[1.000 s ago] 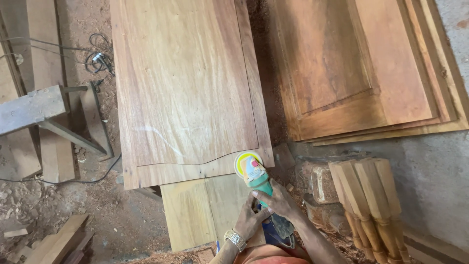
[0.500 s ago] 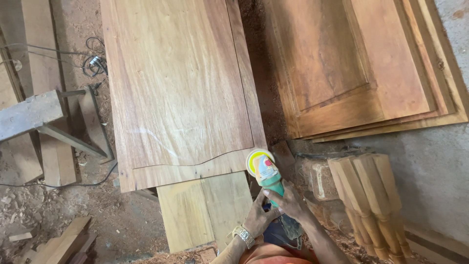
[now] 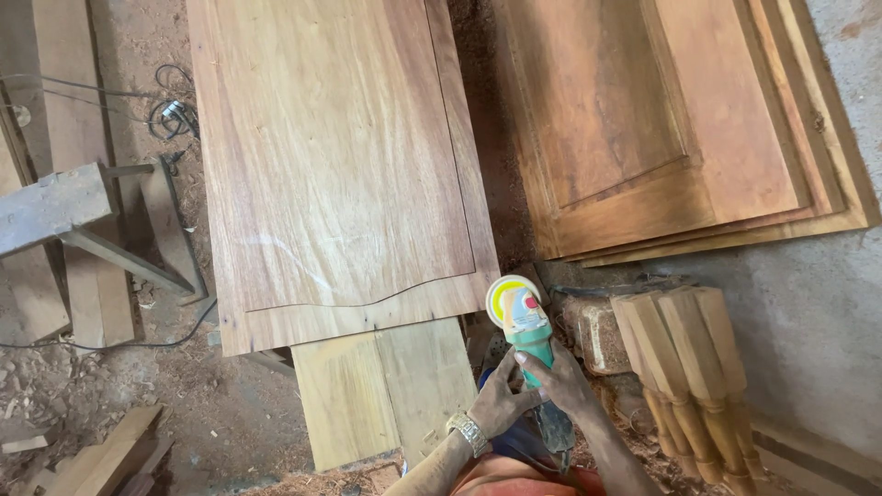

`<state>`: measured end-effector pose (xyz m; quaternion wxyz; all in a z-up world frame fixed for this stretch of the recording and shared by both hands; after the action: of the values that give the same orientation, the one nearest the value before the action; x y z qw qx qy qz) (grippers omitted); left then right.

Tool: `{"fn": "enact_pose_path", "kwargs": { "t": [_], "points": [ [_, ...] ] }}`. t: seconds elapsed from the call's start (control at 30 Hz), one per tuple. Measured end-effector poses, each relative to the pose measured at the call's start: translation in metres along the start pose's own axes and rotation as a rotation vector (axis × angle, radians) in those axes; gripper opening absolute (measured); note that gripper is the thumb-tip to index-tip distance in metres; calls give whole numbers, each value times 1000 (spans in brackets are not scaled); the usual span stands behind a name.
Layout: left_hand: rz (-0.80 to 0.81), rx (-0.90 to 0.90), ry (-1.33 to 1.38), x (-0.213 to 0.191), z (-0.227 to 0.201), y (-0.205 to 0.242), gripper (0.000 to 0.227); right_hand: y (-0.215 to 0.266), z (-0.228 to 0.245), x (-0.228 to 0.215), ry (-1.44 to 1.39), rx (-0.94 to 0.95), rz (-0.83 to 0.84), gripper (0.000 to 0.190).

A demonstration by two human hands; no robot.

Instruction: Sanding the surface and edges of a large wooden panel using an electric angle grinder with a sanding disc attachment.

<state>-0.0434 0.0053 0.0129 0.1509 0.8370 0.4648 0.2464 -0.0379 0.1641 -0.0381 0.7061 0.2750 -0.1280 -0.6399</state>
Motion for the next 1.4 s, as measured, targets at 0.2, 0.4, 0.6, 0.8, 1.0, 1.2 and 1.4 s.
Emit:
{"fn": "enact_pose_path", "kwargs": {
  "t": [0.2,0.4,0.6,0.8,1.0,1.2,1.4],
  "points": [
    [-20,70,-8,-11,11,-1,88,-8,15,11,38,-11,60,68],
    [-68,56,-70,-24,0,12,84,-13,28,27,60,-32,109,64],
    [-127,53,-75,-36,3,19,82,-15,49,40,65,-122,133,64],
    [-181,46,-117,-46,11,29,76,-18,53,55,95,-7,123,67],
    [-239,36,55,-61,24,39,60,-22,64,77,84,-43,243,69],
    [-295,28,18,-74,34,53,50,-23,76,99,96,-124,270,69],
    [-291,21,304,-82,40,67,58,-21,91,120,158,-220,334,67]
  ]
}}
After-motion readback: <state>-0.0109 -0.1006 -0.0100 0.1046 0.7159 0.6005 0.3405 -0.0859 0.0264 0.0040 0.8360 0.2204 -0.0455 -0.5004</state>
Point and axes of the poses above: each hand's wrist, its own y-axis away from the middle knuckle, its own x-axis out of the palm, z = x × y, the point moved 3 cm from there along -y, towards the middle knuckle, and after that the axes turned 2 degrees about -y, right-handed, at the moved point
